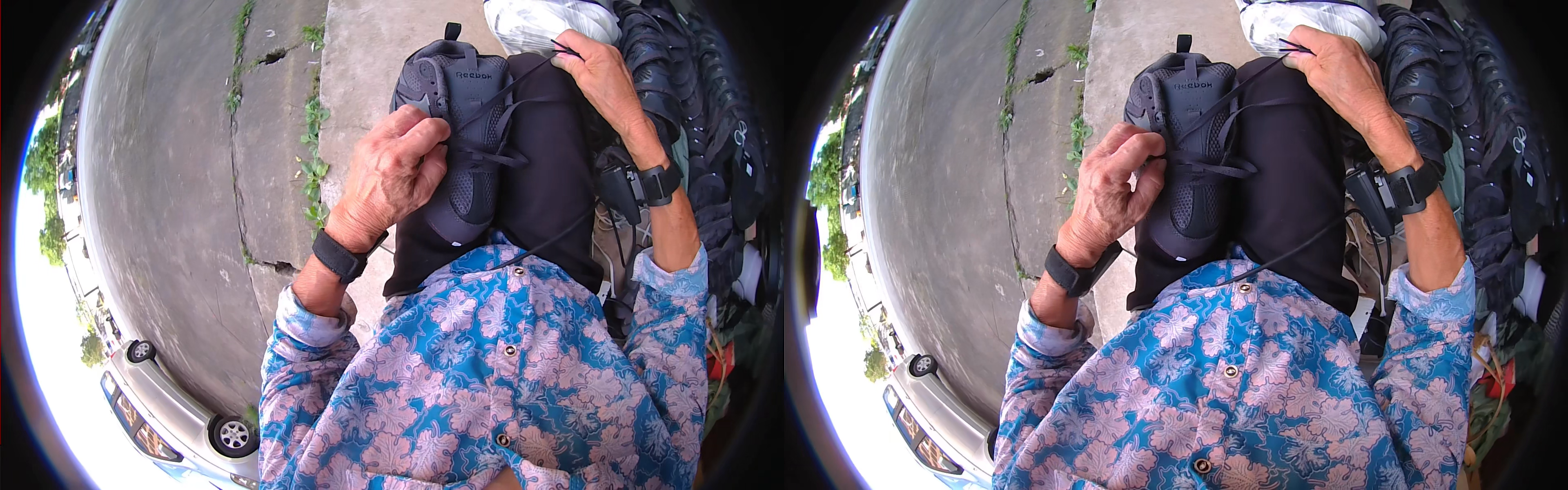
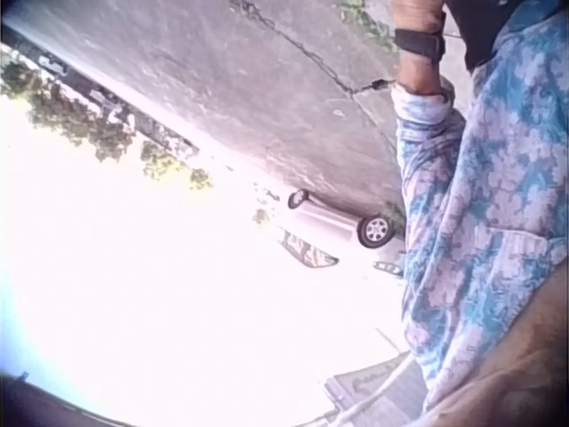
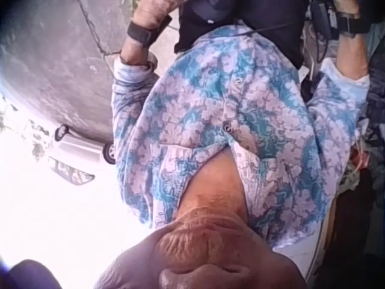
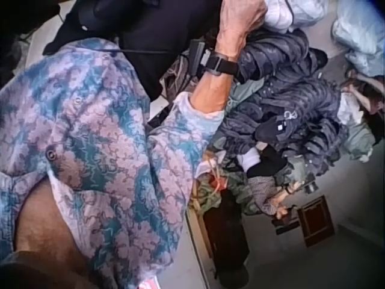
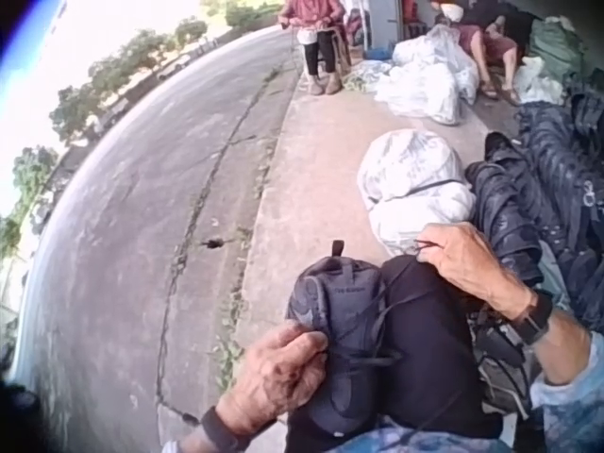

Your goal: Manually thread laces through the eyelets of a shoe upper.

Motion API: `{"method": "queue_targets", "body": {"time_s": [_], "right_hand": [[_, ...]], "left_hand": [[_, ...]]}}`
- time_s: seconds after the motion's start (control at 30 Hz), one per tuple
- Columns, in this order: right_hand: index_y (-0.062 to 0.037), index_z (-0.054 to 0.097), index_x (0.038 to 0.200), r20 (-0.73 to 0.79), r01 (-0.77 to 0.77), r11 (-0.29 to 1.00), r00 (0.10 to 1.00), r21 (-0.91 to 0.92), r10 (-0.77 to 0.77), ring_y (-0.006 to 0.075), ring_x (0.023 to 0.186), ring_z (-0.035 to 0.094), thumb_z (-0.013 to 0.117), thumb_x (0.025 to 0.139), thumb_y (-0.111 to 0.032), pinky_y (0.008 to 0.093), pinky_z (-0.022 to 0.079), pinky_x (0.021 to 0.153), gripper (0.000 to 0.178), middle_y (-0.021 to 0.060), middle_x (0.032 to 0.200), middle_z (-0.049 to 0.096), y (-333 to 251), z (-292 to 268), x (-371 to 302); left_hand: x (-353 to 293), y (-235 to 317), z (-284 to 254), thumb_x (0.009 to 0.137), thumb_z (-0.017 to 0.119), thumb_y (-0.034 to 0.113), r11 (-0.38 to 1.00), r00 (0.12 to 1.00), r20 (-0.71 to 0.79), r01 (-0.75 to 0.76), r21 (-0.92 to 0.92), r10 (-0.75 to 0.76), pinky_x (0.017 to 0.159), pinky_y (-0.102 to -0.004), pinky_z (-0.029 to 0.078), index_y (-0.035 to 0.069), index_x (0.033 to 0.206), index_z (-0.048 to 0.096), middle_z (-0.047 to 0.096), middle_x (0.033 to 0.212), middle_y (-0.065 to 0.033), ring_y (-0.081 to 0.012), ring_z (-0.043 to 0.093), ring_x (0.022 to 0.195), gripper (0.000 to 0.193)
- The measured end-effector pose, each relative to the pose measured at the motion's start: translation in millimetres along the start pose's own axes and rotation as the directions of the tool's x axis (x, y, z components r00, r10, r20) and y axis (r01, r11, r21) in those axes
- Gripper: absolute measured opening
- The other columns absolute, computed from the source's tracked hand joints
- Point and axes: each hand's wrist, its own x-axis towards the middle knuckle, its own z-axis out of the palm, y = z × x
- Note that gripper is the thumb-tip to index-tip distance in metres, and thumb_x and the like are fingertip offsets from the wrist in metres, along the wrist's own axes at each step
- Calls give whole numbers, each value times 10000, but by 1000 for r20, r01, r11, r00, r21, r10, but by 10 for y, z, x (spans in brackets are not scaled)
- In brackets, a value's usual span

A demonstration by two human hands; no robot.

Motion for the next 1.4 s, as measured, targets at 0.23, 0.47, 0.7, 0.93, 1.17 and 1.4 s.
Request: {"method": "queue_targets", "body": {"time_s": [0.23, 0.47, 0.7, 0.93, 1.17, 1.4], "right_hand": [[-26, 577, 1060, -103, 37, 995, 994, 90, -28, 378, 850, 637, 635, 873, -160, 372, 499, 748, 238, 187, 892, 659, -241, 12, -73], [-61, 664, 774, 216, 230, 961, 941, 154, -260, 242, 678, 616, 731, 764, -194, 354, 412, 694, 149, 64, 719, 650, -814, -9, -473], [-77, 688, 744, 256, 250, 958, 925, 143, -280, 228, 661, 594, 768, 716, -244, 367, 349, 746, 188, 51, 690, 635, -879, 43, -501], [-66, 678, 727, 170, 254, 954, 945, 157, -279, 224, 690, 611, 752, 722, -203, 376, 350, 793, 155, 58, 697, 639, -931, 135, -608], [-57, 621, 721, 22, 313, 949, 949, 47, -314, 243, 689, 612, 703, 729, -96, 382, 391, 750, 91, 72, 692, 624, -892, 158, -590], [-51, 604, 737, 22, 304, 948, 951, 89, -307, 266, 682, 603, 703, 721, -83, 386, 408, 714, 106, 74, 704, 621, -863, 112, -578]], "left_hand": [[-27, -47, -12, 734, 633, -9, 991, 996, -19, 86, -100, -88, 648, -374, 500, 42, 872, 592, 554, 796, -123, -324, 593, 720, 153], [-33, -7, -7, 728, 633, -27, 981, 988, 14, 156, -114, -156, 631, -302, 481, 7, 868, 591, 553, 788, -79, -199, 584, 692, 150], [-11, 43, -36, 724, 636, 33, 972, 975, 39, 221, -74, -219, 658, -386, 497, 27, 841, 585, 567, 798, -129, -329, 600, 733, 128], [-3, 59, -17, 722, 628, 33, 974, 976, 25, 218, -70, -217, 663, -395, 495, 27, 841, 584, 566, 798, -133, -340, 597, 737, 127], [-11, 82, -31, 724, 627, 32, 972, 974, 34, 225, -64, -224, 673, -391, 498, 23, 852, 586, 572, 807, -138, -337, 606, 752, 135], [139, 322, -76, 770, 613, 30, 929, 940, 92, 338, -150, -327, 652, -394, 511, 3, 864, 617, 621, 749, -157, -331, 638, 702, 98]]}}
